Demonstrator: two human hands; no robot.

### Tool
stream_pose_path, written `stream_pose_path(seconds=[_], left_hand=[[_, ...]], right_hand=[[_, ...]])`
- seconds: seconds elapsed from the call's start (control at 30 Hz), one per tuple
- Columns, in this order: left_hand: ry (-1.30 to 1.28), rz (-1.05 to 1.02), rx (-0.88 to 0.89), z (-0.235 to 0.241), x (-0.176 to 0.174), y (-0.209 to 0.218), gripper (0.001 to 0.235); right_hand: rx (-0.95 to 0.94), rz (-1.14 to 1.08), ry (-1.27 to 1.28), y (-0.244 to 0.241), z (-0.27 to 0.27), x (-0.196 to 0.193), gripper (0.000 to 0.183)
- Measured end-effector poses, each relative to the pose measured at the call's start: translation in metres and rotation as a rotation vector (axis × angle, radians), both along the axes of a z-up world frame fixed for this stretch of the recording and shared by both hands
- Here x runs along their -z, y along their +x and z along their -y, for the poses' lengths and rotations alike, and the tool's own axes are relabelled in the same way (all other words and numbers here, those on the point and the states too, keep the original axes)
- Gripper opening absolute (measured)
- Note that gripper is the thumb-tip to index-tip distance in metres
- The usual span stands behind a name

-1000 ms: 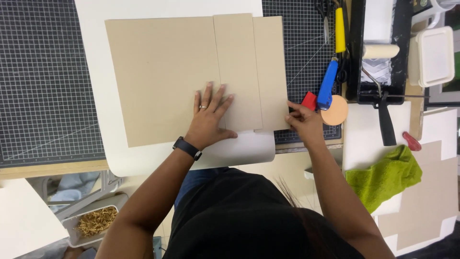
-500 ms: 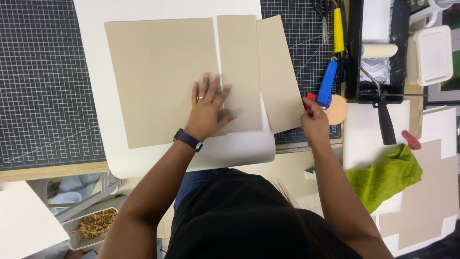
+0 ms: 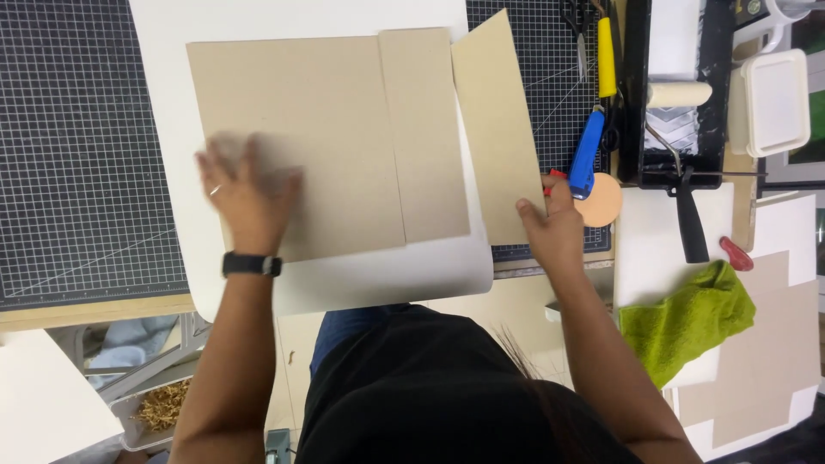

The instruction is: Cutting a large paper sheet and gluing cardboard panels onto it to create a structured board

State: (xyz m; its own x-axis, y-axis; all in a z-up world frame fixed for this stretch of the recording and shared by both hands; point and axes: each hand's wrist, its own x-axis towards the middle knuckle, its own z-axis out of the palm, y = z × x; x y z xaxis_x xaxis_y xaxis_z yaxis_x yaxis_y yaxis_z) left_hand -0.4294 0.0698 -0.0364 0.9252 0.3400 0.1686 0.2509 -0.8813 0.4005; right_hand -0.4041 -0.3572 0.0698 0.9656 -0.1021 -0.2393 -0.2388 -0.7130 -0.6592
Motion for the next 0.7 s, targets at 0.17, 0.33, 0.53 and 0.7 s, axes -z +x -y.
stream_pose_path(seconds=[0.17,0.33,0.53,0.7], left_hand=[[0.001,-0.005,-0.162,-0.023,-0.003,-0.024,0.091],[-0.054,0.037,-0.212,-0.019,-0.007,-0.014,0.086],[-0.478,0.084,-0.419,-0.061,0.022,0.007,0.059],[-0.78,0.185,-0.413,-0.083,0.007,0.01,0.027]], right_hand=[[-0.035,0.196,-0.122,-0.013,-0.05,-0.013,0.046],[-0.069,0.195,-0.102,-0.015,-0.066,-0.02,0.045],[-0.08,0.155,-0.043,-0.006,-0.058,-0.013,0.048],[-0.021,0.13,0.072,0.008,-0.036,0.001,0.052]])
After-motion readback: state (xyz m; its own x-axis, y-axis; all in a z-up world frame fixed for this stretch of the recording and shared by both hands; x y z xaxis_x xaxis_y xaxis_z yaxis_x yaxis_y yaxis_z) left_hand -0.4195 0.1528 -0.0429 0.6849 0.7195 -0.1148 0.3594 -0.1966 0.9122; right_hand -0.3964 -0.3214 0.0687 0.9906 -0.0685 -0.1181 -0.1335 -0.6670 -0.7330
